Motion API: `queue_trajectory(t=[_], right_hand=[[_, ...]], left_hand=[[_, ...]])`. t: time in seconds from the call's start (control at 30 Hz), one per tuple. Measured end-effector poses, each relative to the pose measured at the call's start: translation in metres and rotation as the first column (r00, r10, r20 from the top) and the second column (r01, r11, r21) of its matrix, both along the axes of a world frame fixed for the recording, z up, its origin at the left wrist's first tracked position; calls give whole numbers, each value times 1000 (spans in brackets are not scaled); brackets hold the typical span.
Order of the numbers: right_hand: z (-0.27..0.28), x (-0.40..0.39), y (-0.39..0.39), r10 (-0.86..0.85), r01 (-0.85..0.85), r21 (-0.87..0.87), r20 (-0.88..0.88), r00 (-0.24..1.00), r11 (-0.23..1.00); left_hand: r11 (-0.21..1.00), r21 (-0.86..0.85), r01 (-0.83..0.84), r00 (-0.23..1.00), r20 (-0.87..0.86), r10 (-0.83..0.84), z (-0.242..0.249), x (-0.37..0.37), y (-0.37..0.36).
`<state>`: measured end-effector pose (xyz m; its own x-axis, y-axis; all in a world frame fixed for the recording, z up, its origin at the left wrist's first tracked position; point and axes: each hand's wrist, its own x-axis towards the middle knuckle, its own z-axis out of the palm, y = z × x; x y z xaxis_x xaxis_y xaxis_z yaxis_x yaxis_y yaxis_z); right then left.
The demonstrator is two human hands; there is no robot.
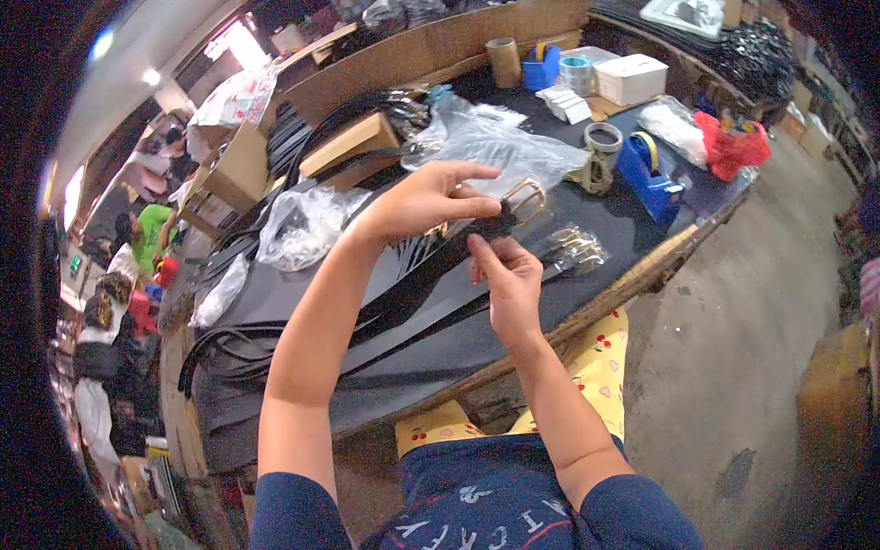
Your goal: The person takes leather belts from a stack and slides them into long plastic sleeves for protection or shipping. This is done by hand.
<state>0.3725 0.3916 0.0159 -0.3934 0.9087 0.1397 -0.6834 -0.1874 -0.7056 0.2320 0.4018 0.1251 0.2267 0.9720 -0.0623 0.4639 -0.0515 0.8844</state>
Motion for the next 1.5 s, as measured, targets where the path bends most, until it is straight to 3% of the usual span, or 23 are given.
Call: queue_trajectory(t=[0.03,0.1,0.2,0.53,0.6,0.63,0.7,0.77,0.83,0.9,1.13,1.27,1.33,1.43,1.5], right_hand=[[-2,5,6,-22,22,2,0,1000,1000],[-8,14,18,-82,80,-71,-29,996,994],[-13,24,29,-120,119,-79,-13,993,990],[-14,37,35,-144,142,20,130,981,990],[-17,38,37,-138,135,33,146,980,990],[-22,39,39,-126,118,61,132,983,991],[-25,38,40,-108,98,86,115,987,991],[-23,36,39,-73,60,123,103,992,991],[-16,36,35,-62,41,134,153,986,990],[-14,36,32,-51,22,144,205,977,989],[-14,29,23,-12,14,19,-115,993,1000],[-13,29,21,1,5,48,-118,993,999],[-5,29,17,-21,25,37,-101,995,999],[-5,30,16,-44,46,28,-72,996,999],[-6,30,17,-49,52,37,-67,997,998]], left_hand=[[994,40,-99,993,-62,102,-6,2,4],[994,5,-113,992,-46,113,-17,6,7],[958,-230,-173,949,223,225,-24,18,5],[937,-310,-160,896,354,270,-46,14,17],[981,-61,-185,945,262,194,-47,16,17],[981,-62,-185,945,263,195,-45,18,16],[966,188,-176,984,34,172,-40,20,10],[963,193,-186,982,70,176,-43,16,5],[954,75,-290,946,173,274,-46,16,3],[961,6,-277,935,232,268,-43,16,-1],[956,-154,-248,805,517,292,-31,23,-11],[948,-40,-316,823,485,295,-35,23,-17],[934,43,-353,880,355,317,-33,25,-20],[935,72,-347,902,298,312,-32,27,-21],[932,105,-347,899,322,298,-32,30,-24]])
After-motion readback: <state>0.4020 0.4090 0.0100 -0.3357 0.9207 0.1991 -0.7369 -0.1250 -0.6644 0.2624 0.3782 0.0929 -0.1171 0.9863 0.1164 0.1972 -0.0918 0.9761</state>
